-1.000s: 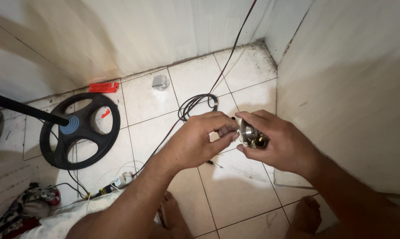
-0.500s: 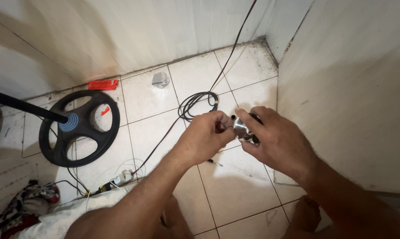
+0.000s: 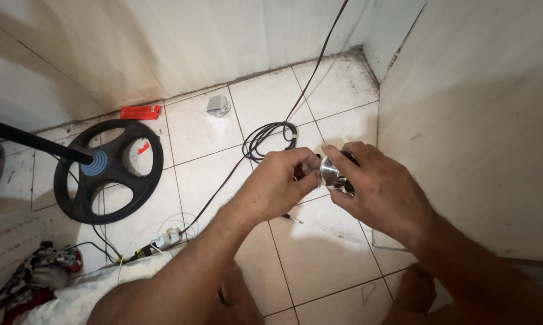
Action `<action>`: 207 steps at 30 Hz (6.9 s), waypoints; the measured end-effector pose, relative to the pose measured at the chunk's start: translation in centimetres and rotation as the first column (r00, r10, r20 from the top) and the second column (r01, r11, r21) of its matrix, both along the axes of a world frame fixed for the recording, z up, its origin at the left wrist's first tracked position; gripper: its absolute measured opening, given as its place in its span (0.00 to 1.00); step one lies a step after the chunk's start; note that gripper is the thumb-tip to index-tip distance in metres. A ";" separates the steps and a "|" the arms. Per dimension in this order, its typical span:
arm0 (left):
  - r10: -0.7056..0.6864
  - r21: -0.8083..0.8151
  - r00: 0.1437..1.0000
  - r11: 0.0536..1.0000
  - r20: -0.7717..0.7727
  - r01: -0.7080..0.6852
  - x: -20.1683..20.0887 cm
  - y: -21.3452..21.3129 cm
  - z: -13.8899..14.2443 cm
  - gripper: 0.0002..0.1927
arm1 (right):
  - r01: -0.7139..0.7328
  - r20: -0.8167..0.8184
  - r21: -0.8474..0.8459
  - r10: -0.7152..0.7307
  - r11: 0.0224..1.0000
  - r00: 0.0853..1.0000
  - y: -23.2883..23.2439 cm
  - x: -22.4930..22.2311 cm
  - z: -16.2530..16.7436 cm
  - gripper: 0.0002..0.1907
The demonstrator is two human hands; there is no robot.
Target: The person removes a brass doorknob from a door, working the knob and rose off the spindle by hand. They then sit on the floor and disassemble the knob mechanism, separating the latch assembly, rose plate, and cylinder parts on the tiled floor.
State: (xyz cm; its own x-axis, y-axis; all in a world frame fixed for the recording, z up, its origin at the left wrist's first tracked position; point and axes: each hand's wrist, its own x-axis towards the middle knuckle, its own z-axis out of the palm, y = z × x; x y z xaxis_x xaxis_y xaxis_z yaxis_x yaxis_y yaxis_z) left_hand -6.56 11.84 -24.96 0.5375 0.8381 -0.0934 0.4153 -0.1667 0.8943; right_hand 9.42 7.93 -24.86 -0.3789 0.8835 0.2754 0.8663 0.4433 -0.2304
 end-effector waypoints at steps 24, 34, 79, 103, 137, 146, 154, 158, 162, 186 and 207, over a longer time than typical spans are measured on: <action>-0.070 -0.258 0.918 0.949 0.390 0.182 0.0 1.0 -1.3 0.01 | -0.123 -0.330 -0.065 0.095 0.990 0.939 -0.5 0.5 0.6 0.27; -0.127 -0.293 0.929 0.926 0.347 0.236 -0.3 1.1 -0.7 0.01 | -0.099 -0.248 -0.043 0.085 0.994 0.965 -0.6 0.7 0.3 0.27; 0.101 -0.013 0.990 0.995 -0.095 -0.103 0.5 -0.4 -0.8 0.06 | 0.148 -0.107 -0.032 -0.151 0.988 0.983 -0.5 -1.3 -0.7 0.11; 0.201 -0.369 0.765 0.928 0.612 0.052 0.1 1.2 -1.5 0.02 | -0.123 -0.796 -0.167 -0.059 0.978 0.603 -0.8 0.4 -1.2 0.11; 0.342 0.102 0.933 0.930 0.107 -0.353 1.1 0.8 -1.8 0.05 | 0.052 -0.453 -0.125 -0.104 0.991 0.886 -1.1 -0.6 -0.2 0.05; 0.175 0.017 0.976 0.985 -0.129 -0.174 0.0 1.4 -2.0 0.13 | 0.028 -0.563 -0.637 -0.490 0.770 0.665 -0.8 -0.3 0.6 0.05; 0.083 -0.046 0.996 0.996 0.024 -0.082 0.7 0.6 -1.3 0.05 | 0.067 -0.490 -0.519 -0.360 0.852 0.794 -0.7 0.4 -0.1 0.05; 0.010 0.027 1.000 1.000 0.016 -0.010 0.8 0.3 -0.8 0.07 | 0.102 -0.392 -0.330 -0.234 0.939 0.890 -0.9 0.5 -0.4 0.06; 0.040 -0.050 0.999 0.998 0.005 -0.040 1.2 0.2 -0.5 0.09 | 0.154 -0.267 -0.298 -0.237 0.942 0.934 -0.9 0.6 -0.4 0.06; -0.078 -0.325 0.955 0.930 0.286 0.173 0.9 1.6 -2.0 0.04 | -0.045 -0.572 -0.224 -0.094 0.974 0.815 -1.1 1.7 -0.2 0.04; -0.110 -0.110 0.947 0.983 0.303 0.149 1.5 0.7 -1.3 0.10 | -0.036 -0.753 -0.533 -0.455 0.845 0.475 -1.2 1.7 0.1 0.04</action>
State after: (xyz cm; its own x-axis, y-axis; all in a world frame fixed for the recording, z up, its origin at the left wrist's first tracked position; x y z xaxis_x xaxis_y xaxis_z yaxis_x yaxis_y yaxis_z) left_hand -5.03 12.52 -26.24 0.6607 0.7504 -0.0175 0.1129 -0.0763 0.9907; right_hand 11.09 6.74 -24.73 0.0301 0.9964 -0.0795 0.1928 -0.0839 -0.9776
